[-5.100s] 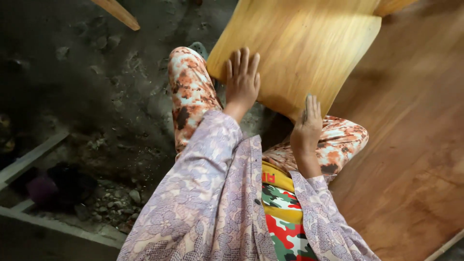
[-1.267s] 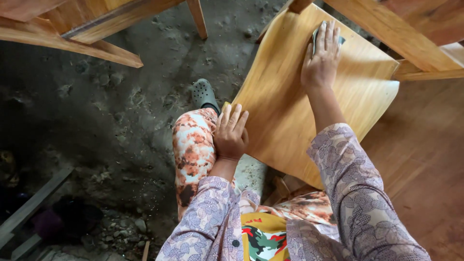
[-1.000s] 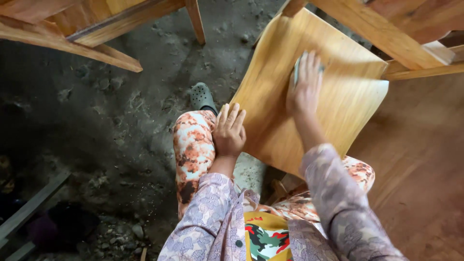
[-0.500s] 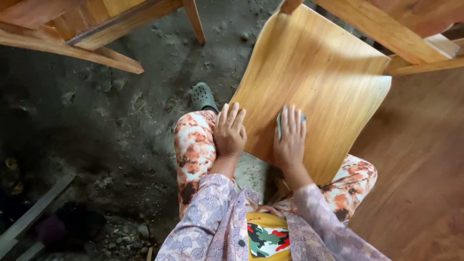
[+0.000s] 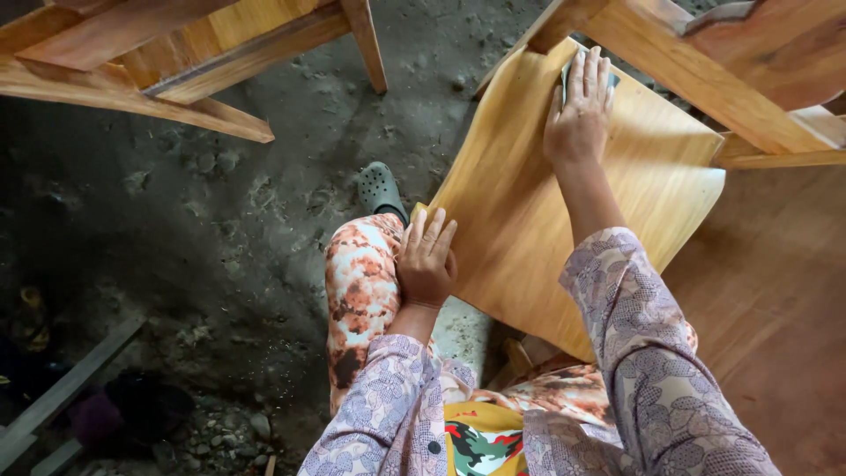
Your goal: The person sands the wooden seat of a chair using sandpaper.
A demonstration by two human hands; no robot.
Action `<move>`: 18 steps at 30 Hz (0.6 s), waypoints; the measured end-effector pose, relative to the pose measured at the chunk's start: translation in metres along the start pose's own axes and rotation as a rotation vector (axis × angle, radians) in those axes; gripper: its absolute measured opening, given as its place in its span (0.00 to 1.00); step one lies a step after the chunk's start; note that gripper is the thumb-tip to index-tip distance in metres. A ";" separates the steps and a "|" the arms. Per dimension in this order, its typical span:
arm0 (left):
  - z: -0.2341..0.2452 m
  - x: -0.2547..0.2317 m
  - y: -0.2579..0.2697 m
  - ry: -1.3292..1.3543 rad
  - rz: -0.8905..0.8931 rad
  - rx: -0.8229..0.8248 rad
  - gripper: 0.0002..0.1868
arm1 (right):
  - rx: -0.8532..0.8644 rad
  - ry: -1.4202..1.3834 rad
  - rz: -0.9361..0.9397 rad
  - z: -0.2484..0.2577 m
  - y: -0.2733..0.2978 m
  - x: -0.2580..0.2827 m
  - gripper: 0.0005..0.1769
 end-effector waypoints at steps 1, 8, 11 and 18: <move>0.000 0.001 0.000 0.002 0.001 0.001 0.19 | 0.001 0.002 -0.001 -0.007 -0.001 -0.007 0.29; 0.001 -0.001 0.001 0.030 -0.033 -0.016 0.18 | -0.064 0.002 0.142 0.016 0.058 0.016 0.26; -0.002 0.003 0.003 0.032 -0.024 0.021 0.19 | -0.039 -0.004 0.116 0.029 0.133 0.038 0.28; -0.008 0.003 0.006 0.003 -0.006 0.039 0.20 | 0.118 0.093 -0.018 0.021 0.292 0.037 0.34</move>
Point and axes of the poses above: each hand's wrist, its own y-axis away from the middle knuckle, its own z-axis out of the back of the hand, x = y × z, the point moved 9 cm from there along -y, towards the middle knuckle, and after that the axes turned 6 degrees about z, right-handed, at the moved point
